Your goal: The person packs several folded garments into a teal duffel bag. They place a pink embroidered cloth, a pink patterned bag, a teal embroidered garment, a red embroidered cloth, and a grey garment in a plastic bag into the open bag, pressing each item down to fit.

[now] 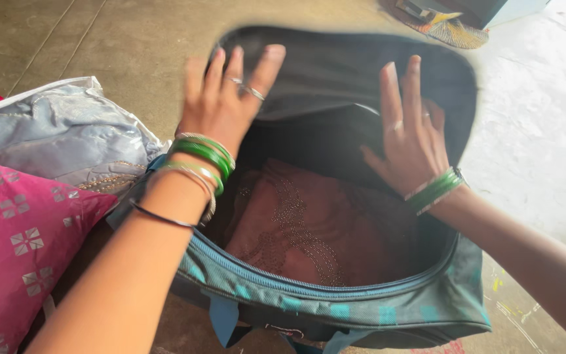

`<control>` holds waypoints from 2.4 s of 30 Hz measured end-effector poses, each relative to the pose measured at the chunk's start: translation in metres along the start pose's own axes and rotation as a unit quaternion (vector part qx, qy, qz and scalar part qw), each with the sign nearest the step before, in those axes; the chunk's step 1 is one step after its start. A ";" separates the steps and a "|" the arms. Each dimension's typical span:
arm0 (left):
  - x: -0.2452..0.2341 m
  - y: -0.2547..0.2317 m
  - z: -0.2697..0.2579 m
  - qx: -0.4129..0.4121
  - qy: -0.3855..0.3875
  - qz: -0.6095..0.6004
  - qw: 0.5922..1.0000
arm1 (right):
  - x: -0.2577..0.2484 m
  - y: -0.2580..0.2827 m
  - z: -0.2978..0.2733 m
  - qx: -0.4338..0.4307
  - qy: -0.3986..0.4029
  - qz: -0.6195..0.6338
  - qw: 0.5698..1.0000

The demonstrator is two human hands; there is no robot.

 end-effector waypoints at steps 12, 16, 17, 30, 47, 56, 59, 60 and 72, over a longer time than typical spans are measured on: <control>0.045 0.057 -0.011 -0.045 0.393 -0.270 0.878 | 0.033 -0.072 -0.007 0.349 0.333 0.058 0.874; 0.047 0.063 -0.016 -0.110 0.440 -0.291 0.842 | 0.032 -0.063 -0.010 0.313 0.315 0.045 0.895; 0.047 0.061 -0.020 -0.113 0.436 -0.299 0.841 | 0.031 -0.061 -0.010 0.301 0.333 0.045 0.893; 0.019 0.008 0.012 0.114 0.161 -0.168 0.966 | 0.011 -0.018 0.012 0.085 0.293 0.012 0.952; 0.038 -0.040 0.043 0.099 0.247 -0.135 0.954 | 0.154 0.055 -0.048 0.099 0.538 0.128 0.827; 0.023 -0.018 0.049 0.063 0.324 -0.174 0.928 | 0.147 0.039 -0.057 0.101 0.515 0.174 0.833; 0.010 -0.008 0.040 0.059 0.318 -0.220 0.920 | 0.150 0.035 -0.056 0.075 0.485 0.178 0.853; 0.008 -0.004 0.036 0.060 0.319 -0.219 0.920 | 0.151 0.035 -0.055 0.076 0.493 0.160 0.852; -0.020 0.037 -0.011 -0.045 0.438 -0.191 0.877 | 0.104 0.031 -0.035 0.104 0.426 0.111 0.892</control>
Point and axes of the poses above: each hand's wrist, its own z-axis towards the middle knuckle, its own x-axis out of the palm, y = z × x, the point moved 3 cm from there along z, towards the middle knuckle, and after that the axes turned 15 degrees about z, right-handed, at the moved point
